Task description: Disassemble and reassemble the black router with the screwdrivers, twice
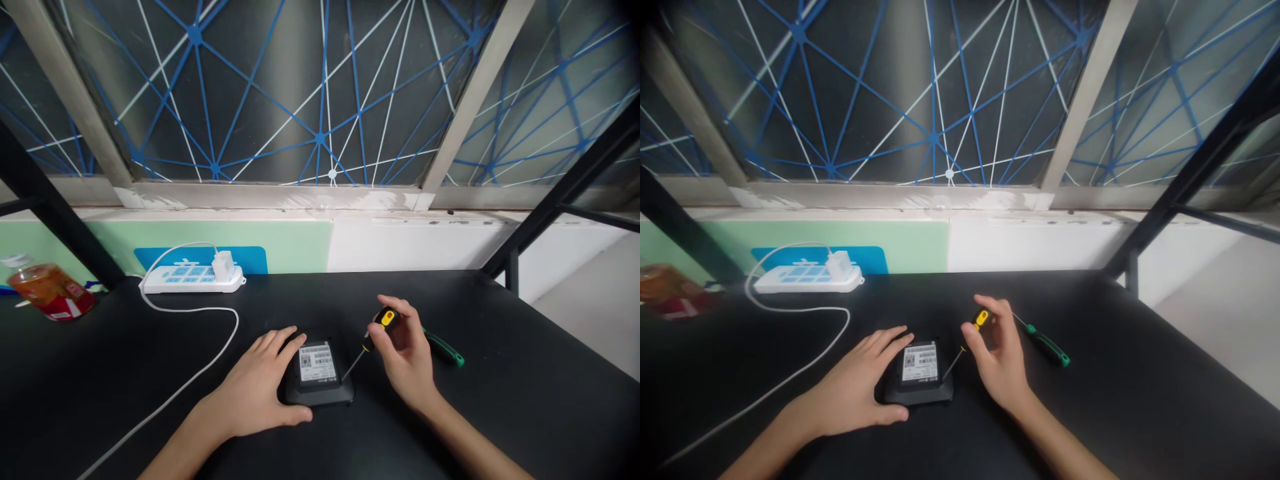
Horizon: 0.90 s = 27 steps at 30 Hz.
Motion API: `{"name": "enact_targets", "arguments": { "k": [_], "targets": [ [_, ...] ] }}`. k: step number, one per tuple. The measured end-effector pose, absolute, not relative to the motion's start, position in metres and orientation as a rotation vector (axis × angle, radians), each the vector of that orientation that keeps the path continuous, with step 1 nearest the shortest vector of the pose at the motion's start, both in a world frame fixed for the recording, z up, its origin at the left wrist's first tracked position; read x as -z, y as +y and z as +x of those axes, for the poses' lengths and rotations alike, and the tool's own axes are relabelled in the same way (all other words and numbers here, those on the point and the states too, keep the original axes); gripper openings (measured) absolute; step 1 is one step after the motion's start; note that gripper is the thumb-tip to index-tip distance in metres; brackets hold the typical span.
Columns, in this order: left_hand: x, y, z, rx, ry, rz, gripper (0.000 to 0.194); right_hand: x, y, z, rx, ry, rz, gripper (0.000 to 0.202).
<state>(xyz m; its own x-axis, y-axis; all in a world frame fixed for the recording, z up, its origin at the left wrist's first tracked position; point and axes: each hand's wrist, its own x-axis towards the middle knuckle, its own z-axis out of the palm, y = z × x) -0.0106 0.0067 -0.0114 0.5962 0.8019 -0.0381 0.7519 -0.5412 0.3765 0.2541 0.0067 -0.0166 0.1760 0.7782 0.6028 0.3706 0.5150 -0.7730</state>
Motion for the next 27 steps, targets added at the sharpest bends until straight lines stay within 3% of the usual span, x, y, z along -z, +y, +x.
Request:
{"name": "enact_targets", "arguments": {
  "k": [8,15,22,27],
  "targets": [
    [0.0156,0.0083,-0.0113,-0.225,1.240,2.461,0.098,0.0149,0.0070,0.2508,-0.664,-1.342,-0.955,0.046],
    [0.0147,0.0074,-0.0112,-0.234,1.240,2.458,0.098,0.0178,0.0104,0.2540,-0.511,-1.333,-1.062,0.031],
    [0.0159,0.0071,-0.0112,-0.234,1.236,2.466,0.098,0.0203,0.0099,0.2523,-0.699,-1.309,-0.973,0.048],
    [0.0160,0.0077,-0.0116,-0.218,1.249,2.466,0.100,0.0213,0.0102,0.2511,-0.562,-1.300,-1.068,0.041]
  ]
}}
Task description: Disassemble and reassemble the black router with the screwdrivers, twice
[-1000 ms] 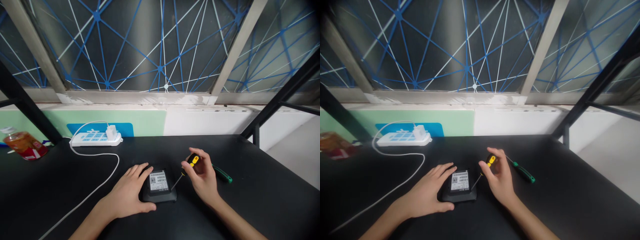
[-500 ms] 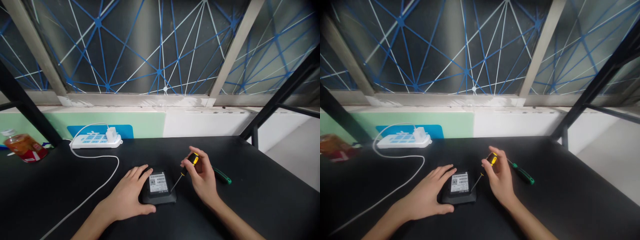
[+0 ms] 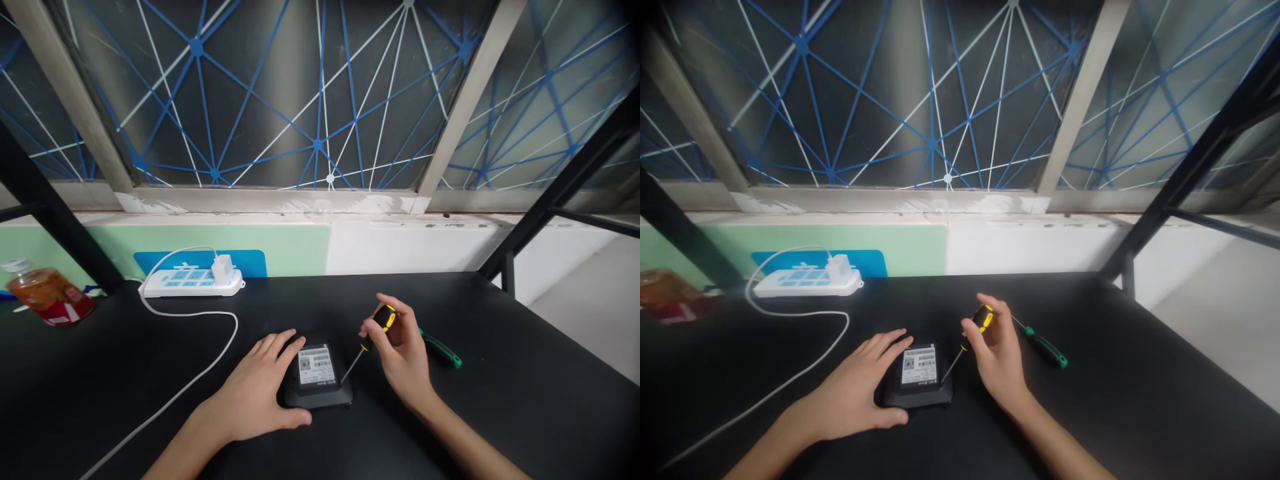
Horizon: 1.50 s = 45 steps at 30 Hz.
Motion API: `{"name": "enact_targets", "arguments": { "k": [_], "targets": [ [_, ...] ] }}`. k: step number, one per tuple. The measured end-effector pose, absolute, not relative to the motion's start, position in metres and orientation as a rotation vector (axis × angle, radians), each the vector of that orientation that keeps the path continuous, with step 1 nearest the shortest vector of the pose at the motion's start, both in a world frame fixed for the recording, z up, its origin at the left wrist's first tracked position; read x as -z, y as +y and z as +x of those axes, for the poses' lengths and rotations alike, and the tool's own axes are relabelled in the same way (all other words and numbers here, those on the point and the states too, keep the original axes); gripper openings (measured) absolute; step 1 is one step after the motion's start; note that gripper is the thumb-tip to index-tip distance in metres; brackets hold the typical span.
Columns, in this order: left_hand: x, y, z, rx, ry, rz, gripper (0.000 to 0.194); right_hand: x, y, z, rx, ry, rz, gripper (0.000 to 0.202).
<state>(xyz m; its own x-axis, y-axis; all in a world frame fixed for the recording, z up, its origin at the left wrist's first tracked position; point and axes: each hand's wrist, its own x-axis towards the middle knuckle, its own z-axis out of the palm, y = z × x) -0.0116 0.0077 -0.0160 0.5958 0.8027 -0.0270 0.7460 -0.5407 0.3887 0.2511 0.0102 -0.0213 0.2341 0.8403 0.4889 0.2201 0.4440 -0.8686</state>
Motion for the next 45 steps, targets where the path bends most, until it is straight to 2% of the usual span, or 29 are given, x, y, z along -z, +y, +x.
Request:
{"name": "enact_targets", "arguments": {
  "k": [4,10,13,17,19,24,27,31,38,45],
  "targets": [
    [0.0172,0.0082,-0.0124,-0.239,1.235,2.463,0.099,0.0195,0.0098,0.2536,-0.551,-1.330,-1.079,0.036],
    [0.0160,0.0071,-0.0105,-0.221,1.240,2.476,0.098,0.0208,0.0110,0.2525,-0.693,-1.334,-0.989,0.048],
    [0.0148,0.0064,-0.0103,-0.199,1.254,2.481,0.098,0.0212,0.0112,0.2525,-0.588,-1.349,-1.068,0.050],
    [0.0148,0.0071,-0.0110,-0.204,1.255,2.483,0.098,0.0180,0.0090,0.2540,-0.465,-1.371,-1.123,0.038],
    [0.0148,0.0076,-0.0111,-0.200,1.250,2.478,0.098,0.0167,0.0083,0.2543,-0.507,-1.373,-1.079,0.035],
    [0.0146,0.0077,-0.0102,-0.204,1.249,2.467,0.097,0.0181,0.0104,0.2532,-0.701,-1.342,-0.973,0.044],
    [0.0151,0.0073,-0.0104,-0.219,1.240,2.466,0.097,0.0188,0.0113,0.2538,-0.621,-1.347,-1.034,0.046],
    [0.0160,0.0071,-0.0113,-0.229,1.229,2.461,0.097,0.0165,0.0091,0.2563,-0.441,-1.397,-1.141,0.038],
    [0.0148,0.0073,-0.0111,-0.198,1.245,2.470,0.099,0.0164,0.0097,0.2539,-0.680,-1.334,-0.980,0.044],
    [0.0133,0.0075,-0.0101,-0.195,1.249,2.482,0.097,0.0154,0.0131,0.2536,-0.450,-1.372,-1.068,0.048]
  ]
}}
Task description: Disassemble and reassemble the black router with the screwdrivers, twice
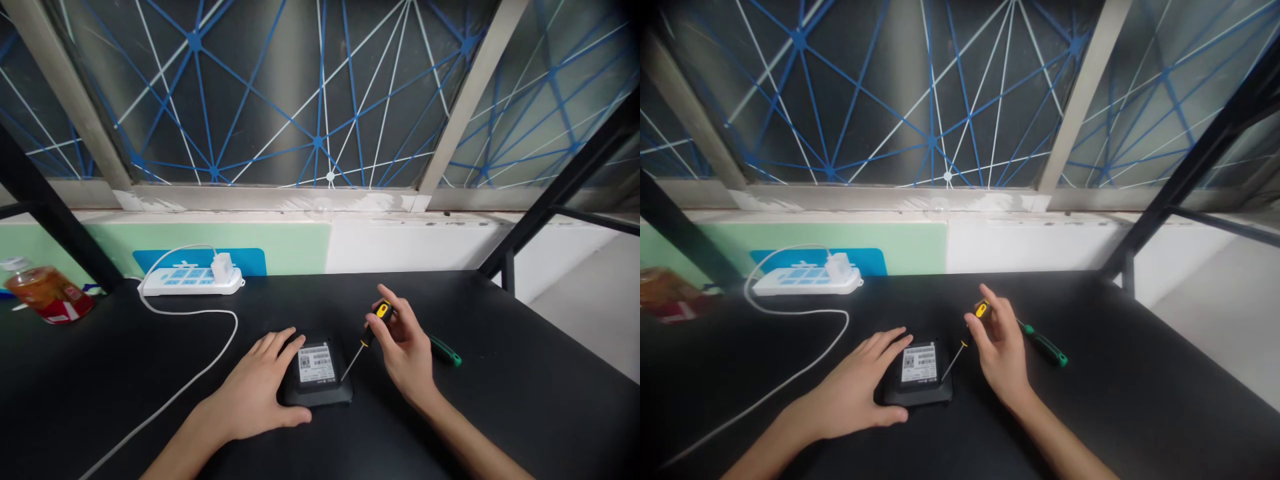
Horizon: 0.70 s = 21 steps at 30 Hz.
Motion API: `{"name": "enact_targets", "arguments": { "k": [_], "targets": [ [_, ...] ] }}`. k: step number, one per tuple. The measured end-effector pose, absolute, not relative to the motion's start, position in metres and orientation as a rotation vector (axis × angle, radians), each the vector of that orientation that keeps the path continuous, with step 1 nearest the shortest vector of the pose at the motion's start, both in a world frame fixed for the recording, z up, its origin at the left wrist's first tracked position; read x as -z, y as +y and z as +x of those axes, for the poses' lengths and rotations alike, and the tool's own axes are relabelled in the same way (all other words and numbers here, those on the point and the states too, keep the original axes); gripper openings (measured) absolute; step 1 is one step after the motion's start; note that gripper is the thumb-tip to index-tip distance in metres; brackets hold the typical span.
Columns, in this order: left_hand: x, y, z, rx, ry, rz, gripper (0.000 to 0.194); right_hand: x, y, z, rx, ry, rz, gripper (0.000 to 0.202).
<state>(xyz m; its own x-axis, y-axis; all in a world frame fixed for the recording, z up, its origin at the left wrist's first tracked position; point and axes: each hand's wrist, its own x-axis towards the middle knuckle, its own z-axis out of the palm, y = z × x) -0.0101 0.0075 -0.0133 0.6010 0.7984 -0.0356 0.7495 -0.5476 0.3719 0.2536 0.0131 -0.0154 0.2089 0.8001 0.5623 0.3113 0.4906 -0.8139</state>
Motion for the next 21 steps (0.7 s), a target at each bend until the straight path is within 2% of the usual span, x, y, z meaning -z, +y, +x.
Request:
{"name": "enact_targets", "arguments": {
  "k": [10,21],
  "targets": [
    [0.0139,0.0069,-0.0116,-0.216,1.232,2.458,0.097,0.0127,0.0156,0.2570,-0.355,-1.388,-1.115,0.047],
    [0.0139,0.0061,-0.0115,-0.221,1.224,2.455,0.098,0.0130,0.0143,0.2563,-0.400,-1.329,-1.087,0.045]
  ]
}}
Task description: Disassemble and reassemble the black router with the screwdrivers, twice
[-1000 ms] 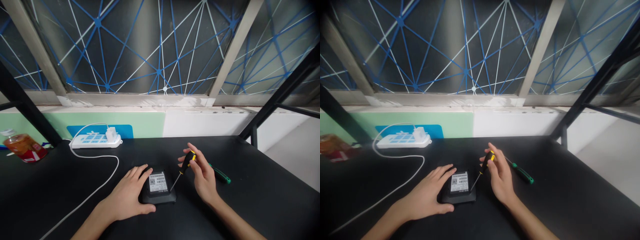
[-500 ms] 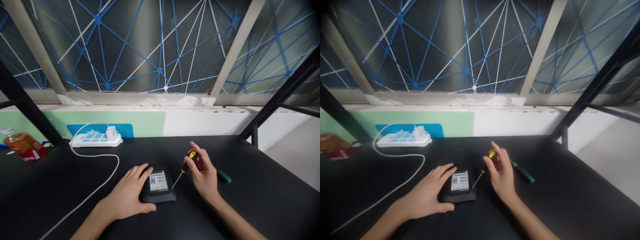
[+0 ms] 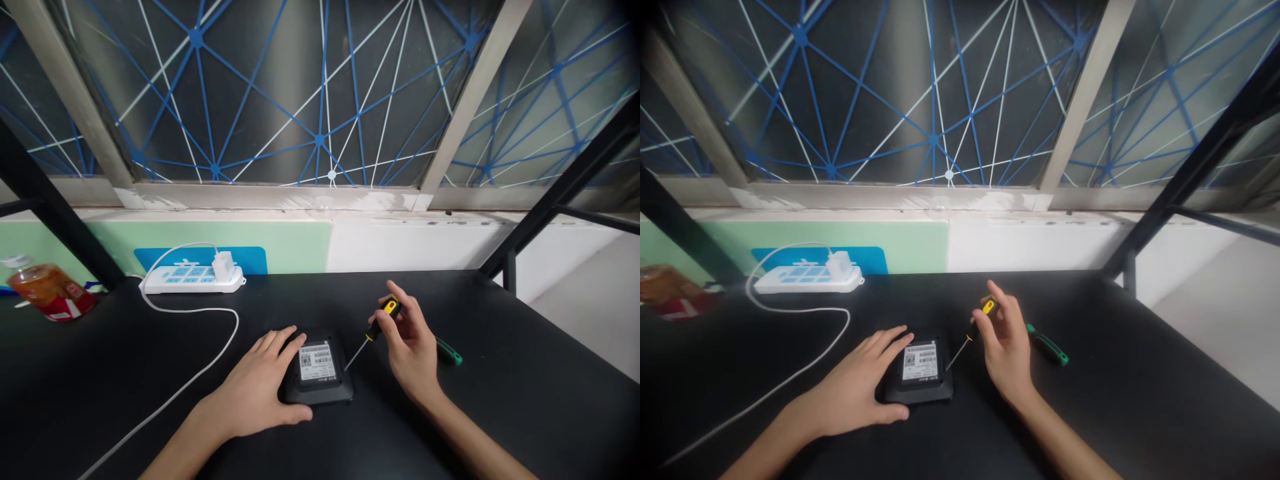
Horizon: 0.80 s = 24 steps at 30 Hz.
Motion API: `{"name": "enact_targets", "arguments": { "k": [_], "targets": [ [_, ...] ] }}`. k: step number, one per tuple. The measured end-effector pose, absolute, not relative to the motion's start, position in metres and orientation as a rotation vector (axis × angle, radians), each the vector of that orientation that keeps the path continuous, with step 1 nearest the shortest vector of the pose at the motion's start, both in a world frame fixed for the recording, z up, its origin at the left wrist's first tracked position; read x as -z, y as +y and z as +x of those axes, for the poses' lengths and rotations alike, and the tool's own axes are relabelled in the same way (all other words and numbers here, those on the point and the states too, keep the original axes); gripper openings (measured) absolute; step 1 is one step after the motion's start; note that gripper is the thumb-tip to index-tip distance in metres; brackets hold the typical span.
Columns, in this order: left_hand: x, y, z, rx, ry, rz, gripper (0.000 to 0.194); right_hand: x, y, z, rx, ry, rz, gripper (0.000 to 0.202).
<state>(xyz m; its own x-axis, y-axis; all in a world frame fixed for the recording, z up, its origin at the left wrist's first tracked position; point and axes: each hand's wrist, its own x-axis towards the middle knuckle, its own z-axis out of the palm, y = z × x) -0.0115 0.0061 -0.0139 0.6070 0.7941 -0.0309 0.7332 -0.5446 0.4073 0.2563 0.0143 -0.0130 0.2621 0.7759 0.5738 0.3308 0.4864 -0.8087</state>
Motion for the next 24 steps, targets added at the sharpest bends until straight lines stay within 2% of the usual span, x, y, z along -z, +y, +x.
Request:
{"name": "enact_targets", "arguments": {
  "k": [9,15,24],
  "targets": [
    [0.025,0.005,-0.002,-0.330,1.205,2.398,0.102,0.017,0.008,0.239,-0.610,-1.230,-0.951,0.032],
    [0.024,0.003,0.009,-0.369,1.193,2.380,0.109,0.020,0.004,0.233,-0.698,-1.273,-0.924,0.031],
    [0.027,0.005,0.009,-0.391,1.179,2.402,0.109,0.022,-0.001,0.230,-0.744,-1.338,-0.892,0.034]
  ]
}}
